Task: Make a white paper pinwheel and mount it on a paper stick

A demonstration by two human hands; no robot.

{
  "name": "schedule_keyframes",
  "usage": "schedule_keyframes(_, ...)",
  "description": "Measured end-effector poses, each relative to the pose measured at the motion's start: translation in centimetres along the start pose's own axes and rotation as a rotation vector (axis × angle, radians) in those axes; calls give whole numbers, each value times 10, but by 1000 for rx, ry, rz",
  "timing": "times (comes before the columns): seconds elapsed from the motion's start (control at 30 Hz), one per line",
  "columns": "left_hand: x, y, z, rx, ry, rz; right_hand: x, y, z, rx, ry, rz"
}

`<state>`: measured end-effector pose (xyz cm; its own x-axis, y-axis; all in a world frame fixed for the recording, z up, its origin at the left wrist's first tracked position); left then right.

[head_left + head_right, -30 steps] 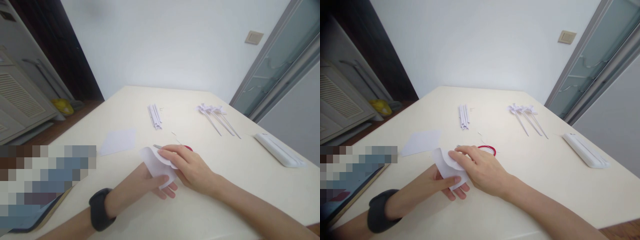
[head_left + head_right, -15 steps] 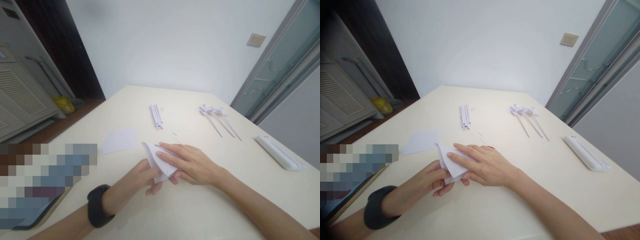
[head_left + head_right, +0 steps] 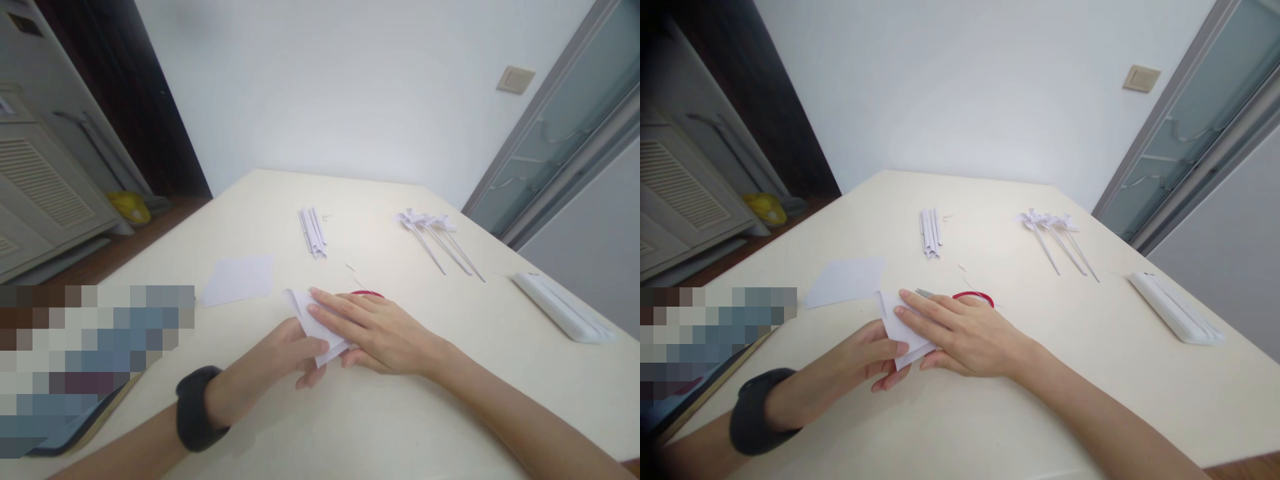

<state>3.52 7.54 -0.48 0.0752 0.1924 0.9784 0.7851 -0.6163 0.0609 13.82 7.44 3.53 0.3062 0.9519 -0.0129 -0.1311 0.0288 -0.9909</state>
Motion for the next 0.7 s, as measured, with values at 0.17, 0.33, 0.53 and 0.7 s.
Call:
schedule_keyframes(0.17,0,-1,-4,29,-40,30,-2,-1,0,9,-30,59)
schedule_keyframes(0.33,3,-2,-6,84,-36,163,10,-13,-6,142,147,240)
schedule_keyframes(0.53,-8,0,-8,68,-59,272,20,-8,-9,88,353,444)
schedule_keyframes(0.7,-11,-3,-6,64,-58,277,24,-8,-10,112,420,495)
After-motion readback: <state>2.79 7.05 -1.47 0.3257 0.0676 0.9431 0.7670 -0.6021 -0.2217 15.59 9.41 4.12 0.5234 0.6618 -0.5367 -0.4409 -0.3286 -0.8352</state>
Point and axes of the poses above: each hand's wrist, its own z-axis towards the middle knuckle, its own y-axis out of the palm, x = y × z, the point moved 6 cm from there along z, towards the middle knuckle, and after that the axes turned 5 degrees about -x, right-handed, at the moved point
